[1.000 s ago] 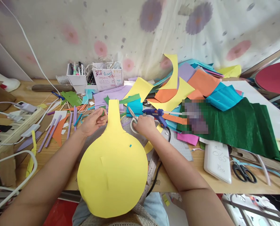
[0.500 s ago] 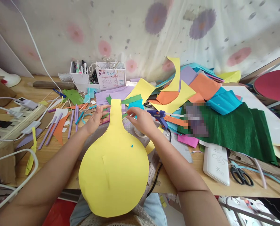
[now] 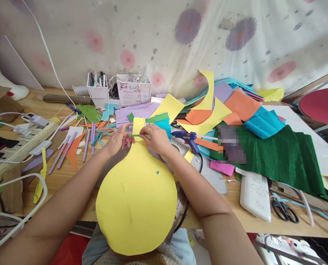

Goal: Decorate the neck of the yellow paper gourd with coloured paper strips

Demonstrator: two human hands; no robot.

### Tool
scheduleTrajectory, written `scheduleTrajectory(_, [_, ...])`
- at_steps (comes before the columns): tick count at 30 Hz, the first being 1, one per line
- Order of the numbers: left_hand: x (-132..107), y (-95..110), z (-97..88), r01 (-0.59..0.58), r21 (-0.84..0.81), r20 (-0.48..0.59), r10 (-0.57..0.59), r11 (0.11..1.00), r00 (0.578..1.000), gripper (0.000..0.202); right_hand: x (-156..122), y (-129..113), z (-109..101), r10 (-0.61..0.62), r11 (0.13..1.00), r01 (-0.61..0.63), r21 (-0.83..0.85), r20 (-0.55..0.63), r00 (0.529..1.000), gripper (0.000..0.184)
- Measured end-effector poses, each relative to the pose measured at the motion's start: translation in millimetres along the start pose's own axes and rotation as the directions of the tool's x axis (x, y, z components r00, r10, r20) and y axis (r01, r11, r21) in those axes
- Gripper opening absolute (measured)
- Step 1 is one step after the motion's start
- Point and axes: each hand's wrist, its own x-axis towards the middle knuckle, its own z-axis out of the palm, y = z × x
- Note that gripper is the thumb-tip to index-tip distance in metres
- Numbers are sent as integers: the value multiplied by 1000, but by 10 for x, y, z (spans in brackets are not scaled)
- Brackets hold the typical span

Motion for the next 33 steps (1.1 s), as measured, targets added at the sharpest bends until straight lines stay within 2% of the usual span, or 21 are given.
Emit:
scheduleTrajectory(3, [109, -93, -41, 48, 35, -181, -41, 998, 983, 23, 15, 200, 49, 128, 979, -119, 164, -45, 991, 12])
scheduleTrajectory(6, [154, -156, -43, 83, 27, -251, -73, 996, 965, 22, 53, 304, 121, 148, 960, -138, 246, -23, 989, 11])
scheduleTrajectory(12, [120, -147, 85, 222, -45, -256, -226, 974, 940, 22, 115, 314, 189, 118, 979, -114, 170, -14, 993, 10])
scheduleTrajectory(16, [135, -109, 150, 242, -63, -152, -249, 968, 956, 24, 120, 340, 235, 61, 993, -56, 102, -42, 997, 11])
scheduleTrajectory(19, [170, -107, 180, 265, -70, -159, -273, 962, 949, 17, 119, 360, 275, 52, 996, -48, 70, -57, 997, 11])
scheduleTrajectory(22, [203, -117, 197, 298, -65, -157, -305, 952, 939, 11, 111, 374, 297, 65, 993, -59, 107, -53, 996, 10])
scheduleTrajectory(24, [214, -120, 202, 319, -58, -140, -324, 946, 935, 10, 101, 388, 304, 102, 975, -89, 206, -50, 994, 11])
scheduleTrajectory(27, [218, -113, 208, 338, -50, -132, -341, 940, 931, 10, 87, 413, 314, 274, 863, -230, 450, -33, 961, 20])
scheduleTrajectory(30, [220, -107, 216, 343, -34, -155, -344, 939, 926, 10, 84, 419, 331, 425, 622, -364, 693, 91, 900, 15])
scheduleTrajectory(33, [223, -121, 224, 341, -17, -195, -338, 940, 921, 14, 83, 393, 347, 454, 437, -383, 814, 168, 875, 13])
